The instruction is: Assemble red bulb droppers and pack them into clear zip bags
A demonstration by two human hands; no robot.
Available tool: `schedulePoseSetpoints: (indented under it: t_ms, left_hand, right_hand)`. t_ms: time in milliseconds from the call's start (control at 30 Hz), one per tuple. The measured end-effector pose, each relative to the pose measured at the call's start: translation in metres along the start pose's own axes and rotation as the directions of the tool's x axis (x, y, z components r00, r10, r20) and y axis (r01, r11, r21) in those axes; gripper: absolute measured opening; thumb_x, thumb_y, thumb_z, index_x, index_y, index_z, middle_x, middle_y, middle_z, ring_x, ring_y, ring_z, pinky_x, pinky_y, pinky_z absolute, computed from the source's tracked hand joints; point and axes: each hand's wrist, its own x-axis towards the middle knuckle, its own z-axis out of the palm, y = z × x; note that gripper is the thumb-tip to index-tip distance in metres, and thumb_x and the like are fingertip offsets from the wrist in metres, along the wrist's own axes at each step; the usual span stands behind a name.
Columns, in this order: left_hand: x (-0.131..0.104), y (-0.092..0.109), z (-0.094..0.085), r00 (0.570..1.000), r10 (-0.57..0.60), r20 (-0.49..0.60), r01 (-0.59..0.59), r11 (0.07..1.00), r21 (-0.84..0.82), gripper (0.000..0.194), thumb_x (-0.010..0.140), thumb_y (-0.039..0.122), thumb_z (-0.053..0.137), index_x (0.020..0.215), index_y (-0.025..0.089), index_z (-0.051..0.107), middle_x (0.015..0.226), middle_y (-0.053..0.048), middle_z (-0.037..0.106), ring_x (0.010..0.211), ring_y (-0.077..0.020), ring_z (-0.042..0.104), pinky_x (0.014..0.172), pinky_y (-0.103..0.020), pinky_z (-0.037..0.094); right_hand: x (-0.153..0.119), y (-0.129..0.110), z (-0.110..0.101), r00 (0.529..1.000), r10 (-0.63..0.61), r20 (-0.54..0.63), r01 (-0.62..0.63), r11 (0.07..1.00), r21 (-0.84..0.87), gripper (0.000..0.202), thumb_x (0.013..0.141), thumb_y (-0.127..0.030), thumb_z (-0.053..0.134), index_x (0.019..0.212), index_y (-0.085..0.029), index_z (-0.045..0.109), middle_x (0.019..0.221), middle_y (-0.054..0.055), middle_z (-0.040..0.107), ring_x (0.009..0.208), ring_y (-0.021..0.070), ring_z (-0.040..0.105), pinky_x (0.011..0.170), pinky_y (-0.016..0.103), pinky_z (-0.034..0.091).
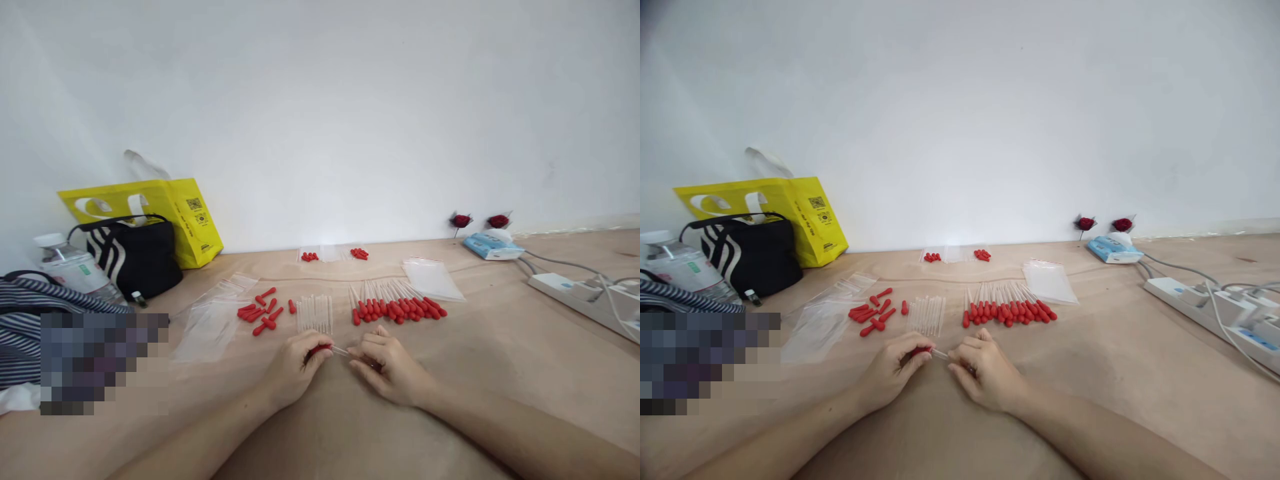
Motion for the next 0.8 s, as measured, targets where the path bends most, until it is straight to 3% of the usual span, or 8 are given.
schedulePoseSetpoints:
  t_ms: [200,367,500,633,800]
  left_hand:
    - [-0.002,-0.003,0.002,0.998,-0.054,-0.031,0.051,0.994,-0.097,0.019,0.077,0.028,0.055,0.091,0.017,0.061,0.078,-0.002,0.062,0.068,-0.0139,0.058,0.060,-0.023,0.046]
    - [-0.004,-0.001,0.006,0.997,-0.074,-0.024,0.069,0.982,-0.177,0.020,0.081,0.027,0.049,0.090,0.016,0.063,0.077,-0.004,0.060,0.069,-0.0138,0.057,0.060,-0.022,0.046]
    - [-0.004,0.002,0.006,0.997,-0.070,-0.014,0.067,0.985,-0.162,0.021,0.083,0.024,0.044,0.084,0.015,0.062,0.068,-0.001,0.058,0.061,-0.0120,0.053,0.055,-0.021,0.044]
    - [-0.003,0.005,0.003,1.000,-0.018,-0.005,0.018,0.992,-0.126,0.018,0.083,0.021,0.043,0.077,0.015,0.060,0.070,-0.002,0.058,0.066,-0.0128,0.053,0.060,-0.022,0.042]
    - [-0.004,0.009,0.001,0.998,-0.009,0.055,0.013,0.998,-0.063,0.017,0.082,0.017,0.044,0.074,0.016,0.059,0.067,0.000,0.055,0.064,-0.0124,0.052,0.060,-0.022,0.040]
  right_hand:
    - [-0.002,0.001,0.001,0.998,-0.012,-0.059,0.013,1.000,0.012,0.012,0.082,-0.018,0.045,0.085,-0.016,0.056,0.063,0.000,0.054,0.059,0.0115,0.047,0.063,0.027,0.031]
    - [-0.003,0.001,0.001,0.996,-0.017,-0.088,0.018,1.000,0.018,0.011,0.082,-0.018,0.044,0.082,-0.016,0.056,0.062,0.000,0.053,0.058,0.0113,0.045,0.064,0.027,0.032]
    - [-0.003,-0.001,0.002,0.998,-0.038,-0.050,0.039,0.999,0.009,0.012,0.083,-0.018,0.043,0.078,-0.017,0.053,0.062,0.000,0.052,0.058,0.0113,0.045,0.062,0.026,0.032]
    - [-0.002,0.000,-0.002,0.998,-0.062,0.006,0.062,0.998,-0.024,0.015,0.083,-0.018,0.041,0.074,-0.017,0.054,0.060,-0.001,0.052,0.057,0.0109,0.045,0.064,0.028,0.029]
    - [0.000,0.005,-0.012,0.992,-0.114,0.059,0.120,0.986,-0.117,0.019,0.084,-0.018,0.041,0.088,-0.019,0.060,0.065,0.000,0.057,0.056,0.0108,0.044,0.067,0.031,0.025]
